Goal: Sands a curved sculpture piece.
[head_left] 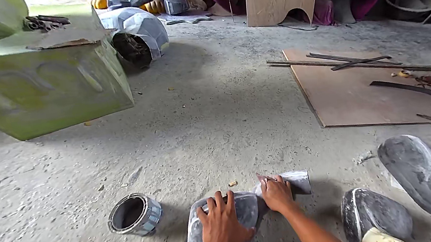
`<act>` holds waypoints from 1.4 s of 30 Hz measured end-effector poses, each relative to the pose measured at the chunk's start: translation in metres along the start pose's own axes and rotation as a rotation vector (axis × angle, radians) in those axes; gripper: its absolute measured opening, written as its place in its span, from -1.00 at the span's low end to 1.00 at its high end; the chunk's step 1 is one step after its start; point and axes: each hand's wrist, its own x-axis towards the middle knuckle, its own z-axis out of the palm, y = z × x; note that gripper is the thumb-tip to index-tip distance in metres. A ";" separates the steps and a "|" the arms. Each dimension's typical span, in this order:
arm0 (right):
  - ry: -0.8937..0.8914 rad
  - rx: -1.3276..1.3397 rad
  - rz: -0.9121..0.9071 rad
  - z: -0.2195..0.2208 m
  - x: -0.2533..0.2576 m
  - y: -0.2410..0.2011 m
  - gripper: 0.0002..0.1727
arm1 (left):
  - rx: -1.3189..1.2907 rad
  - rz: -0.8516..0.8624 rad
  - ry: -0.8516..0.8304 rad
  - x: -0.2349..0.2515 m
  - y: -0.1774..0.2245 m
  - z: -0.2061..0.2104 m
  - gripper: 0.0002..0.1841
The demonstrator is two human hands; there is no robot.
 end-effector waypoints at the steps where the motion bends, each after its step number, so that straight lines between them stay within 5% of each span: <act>1: 0.013 0.037 -0.033 0.004 -0.004 -0.001 -0.33 | -0.001 0.002 -0.003 0.001 -0.002 -0.001 0.39; 5: 0.139 0.525 -0.176 0.025 -0.066 0.037 -0.39 | -0.014 0.001 -0.027 0.005 -0.004 -0.003 0.42; 9: 0.245 1.252 0.712 0.027 -0.095 0.064 -0.27 | -0.001 -0.009 -0.006 0.001 -0.001 0.003 0.42; 13: 0.279 1.541 0.894 0.039 -0.071 0.071 -0.33 | -0.005 0.006 0.073 -0.016 0.007 0.010 0.40; 19: 0.008 1.641 0.806 0.038 -0.022 0.026 0.02 | 0.016 0.091 0.073 -0.041 0.009 0.011 0.33; 26: 0.061 1.541 0.875 0.054 0.000 0.010 0.19 | 0.033 0.234 0.039 -0.074 0.007 0.013 0.27; 30: 0.105 1.542 0.894 0.060 0.008 0.008 0.48 | -0.010 0.341 0.010 -0.093 0.009 0.019 0.22; 32: 0.126 1.554 0.840 0.066 0.010 0.008 0.51 | -0.073 0.389 -0.028 -0.097 0.010 0.021 0.17; 36: 0.231 1.638 0.439 0.039 0.002 -0.014 0.02 | -0.487 0.279 -0.217 -0.070 -0.008 -0.004 -0.02; 38: 0.204 1.652 0.102 0.013 -0.006 -0.032 -0.15 | -0.786 0.216 -0.074 -0.046 -0.032 -0.025 -0.02; 42: -0.026 1.462 -0.575 -0.044 -0.029 -0.071 -0.10 | -1.144 0.203 0.269 -0.005 -0.080 -0.088 0.19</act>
